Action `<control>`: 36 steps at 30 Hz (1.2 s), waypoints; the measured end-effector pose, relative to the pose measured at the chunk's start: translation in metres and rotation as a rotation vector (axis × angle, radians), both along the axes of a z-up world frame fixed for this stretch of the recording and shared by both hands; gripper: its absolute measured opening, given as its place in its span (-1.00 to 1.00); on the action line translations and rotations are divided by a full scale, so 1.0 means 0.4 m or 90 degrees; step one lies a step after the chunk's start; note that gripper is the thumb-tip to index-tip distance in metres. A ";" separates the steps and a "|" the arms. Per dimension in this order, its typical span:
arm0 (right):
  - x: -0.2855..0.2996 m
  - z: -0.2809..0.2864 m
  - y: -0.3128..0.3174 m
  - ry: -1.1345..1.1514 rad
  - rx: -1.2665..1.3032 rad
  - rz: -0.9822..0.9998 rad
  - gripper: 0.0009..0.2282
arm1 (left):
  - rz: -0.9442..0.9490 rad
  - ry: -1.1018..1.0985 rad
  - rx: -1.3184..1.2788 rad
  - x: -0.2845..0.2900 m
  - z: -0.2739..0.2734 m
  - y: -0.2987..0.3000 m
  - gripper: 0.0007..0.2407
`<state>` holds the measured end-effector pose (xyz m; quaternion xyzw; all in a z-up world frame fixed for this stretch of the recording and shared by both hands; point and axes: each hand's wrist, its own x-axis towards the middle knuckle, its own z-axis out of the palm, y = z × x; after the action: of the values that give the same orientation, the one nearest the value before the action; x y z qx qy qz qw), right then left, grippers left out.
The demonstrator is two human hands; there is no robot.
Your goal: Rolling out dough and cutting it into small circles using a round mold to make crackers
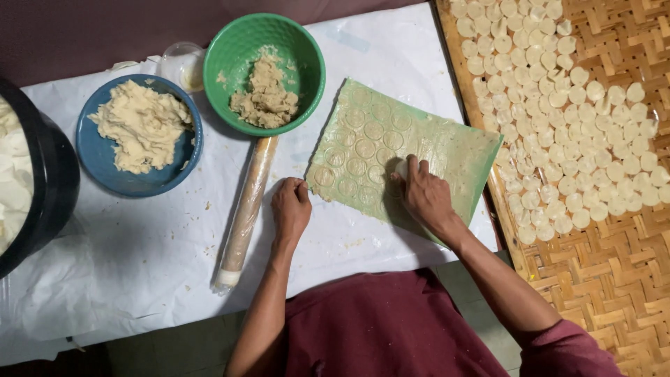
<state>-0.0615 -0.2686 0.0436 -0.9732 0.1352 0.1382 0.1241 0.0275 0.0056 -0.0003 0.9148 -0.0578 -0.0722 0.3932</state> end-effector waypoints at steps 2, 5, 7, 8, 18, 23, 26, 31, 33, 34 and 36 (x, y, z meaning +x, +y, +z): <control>0.015 -0.009 -0.014 -0.006 -0.037 -0.007 -0.62 | -0.009 0.002 0.016 0.002 -0.010 -0.002 -0.90; 0.022 -0.039 -0.013 -0.013 -0.080 0.008 -0.64 | -0.010 0.010 0.016 0.007 -0.001 -0.005 -0.89; 0.032 -0.044 -0.015 -0.010 -0.117 0.036 -0.69 | -0.006 0.013 0.017 0.010 0.008 -0.009 -0.89; 0.035 -0.046 -0.018 -0.012 -0.157 0.062 -0.71 | -0.004 0.012 0.015 0.013 0.013 -0.013 -0.89; 0.042 -0.043 -0.059 0.033 -0.112 0.100 -0.71 | -0.007 0.017 0.011 0.003 0.021 -0.007 -0.88; 0.075 -0.013 -0.078 -0.011 -0.005 -0.004 -0.62 | -0.008 0.011 0.012 0.004 -0.005 -0.004 -0.88; 0.096 -0.027 -0.088 -0.031 -0.065 -0.005 -0.66 | -0.003 0.013 0.016 -0.002 -0.002 -0.005 -0.89; 0.105 -0.038 -0.081 -0.032 -0.108 0.043 -0.75 | -0.003 0.020 0.019 0.002 0.001 -0.005 -0.88; 0.113 -0.028 -0.097 -0.052 -0.124 0.086 -0.77 | -0.005 0.014 0.020 0.006 0.009 -0.010 -0.88; 0.112 -0.014 -0.104 -0.050 -0.135 0.113 -0.76 | -0.010 0.019 0.020 0.006 0.016 -0.011 -0.88; 0.104 -0.003 -0.097 -0.047 -0.148 0.135 -0.73 | -0.020 0.023 0.017 0.001 0.017 -0.009 -0.87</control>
<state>-0.0201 -0.3073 0.0426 -0.9943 0.0422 0.0977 0.0002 0.0279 0.0019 0.0063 0.9177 -0.0641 -0.0952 0.3804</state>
